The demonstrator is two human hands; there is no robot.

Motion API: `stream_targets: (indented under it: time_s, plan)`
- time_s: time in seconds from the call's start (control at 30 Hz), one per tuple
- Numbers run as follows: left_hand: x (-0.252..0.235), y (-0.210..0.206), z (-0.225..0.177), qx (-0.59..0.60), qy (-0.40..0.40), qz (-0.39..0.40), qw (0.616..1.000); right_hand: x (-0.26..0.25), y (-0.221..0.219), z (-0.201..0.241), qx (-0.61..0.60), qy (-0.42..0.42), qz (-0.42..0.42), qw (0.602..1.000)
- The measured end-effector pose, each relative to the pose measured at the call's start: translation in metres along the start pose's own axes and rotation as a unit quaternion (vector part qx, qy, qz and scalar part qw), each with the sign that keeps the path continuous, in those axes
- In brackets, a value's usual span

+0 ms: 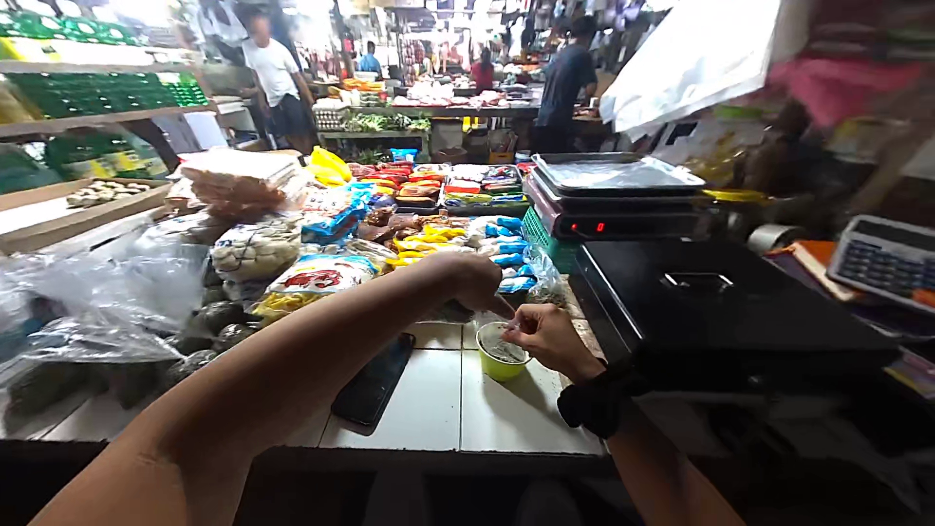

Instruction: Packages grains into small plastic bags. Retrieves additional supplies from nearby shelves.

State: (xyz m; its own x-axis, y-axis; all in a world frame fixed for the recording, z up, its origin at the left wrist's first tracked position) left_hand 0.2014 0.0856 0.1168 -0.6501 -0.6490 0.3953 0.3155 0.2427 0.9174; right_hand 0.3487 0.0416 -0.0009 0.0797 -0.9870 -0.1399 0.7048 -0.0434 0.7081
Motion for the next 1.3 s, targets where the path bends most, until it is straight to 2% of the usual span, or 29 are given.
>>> stream_targets:
  time_s: [0.1,0.37,0.5,0.77,0.93,1.17,1.3]
  plan:
    - [0.001,0.001,-0.001,-0.003,0.007,0.006,1.0,0.0,-0.001,0.003,0.003,0.008,-0.019,1.0]
    - [0.005,0.0,0.005,0.005,0.009,-0.001,1.0,-0.001,-0.006,0.01,0.041,0.016,0.031,0.999]
    - [0.005,-0.001,0.004,-0.042,0.011,0.012,0.999,-0.001,-0.009,0.008,0.048,-0.002,0.052,0.998]
    - [0.0,-0.009,0.003,-0.048,0.009,0.027,0.998,-0.002,-0.011,0.003,0.068,-0.015,0.049,0.996]
    - [0.001,-0.009,0.004,-0.038,0.011,0.023,0.999,-0.001,-0.01,0.003,0.056,-0.02,0.052,0.997]
    - [0.005,-0.014,0.021,-0.008,-0.01,0.027,1.0,-0.006,-0.003,0.003,0.007,-0.046,0.103,0.994]
    - [0.011,-0.013,0.026,-0.002,-0.005,0.038,0.999,-0.007,0.001,0.005,0.012,-0.035,0.081,0.996]
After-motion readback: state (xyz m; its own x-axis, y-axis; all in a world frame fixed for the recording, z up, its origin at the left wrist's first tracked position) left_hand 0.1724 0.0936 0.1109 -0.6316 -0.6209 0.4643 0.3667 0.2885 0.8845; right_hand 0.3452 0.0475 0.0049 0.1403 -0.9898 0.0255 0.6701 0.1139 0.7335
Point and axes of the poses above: each hand's wrist, its own x-axis away from the middle knuckle, its own y-axis out of the back of the hand, z = x × y, the point moved 3 cm from there along -x, towards the middle knuckle, and after that the axes turned 1 degree about -y, right-handed, at the moved point
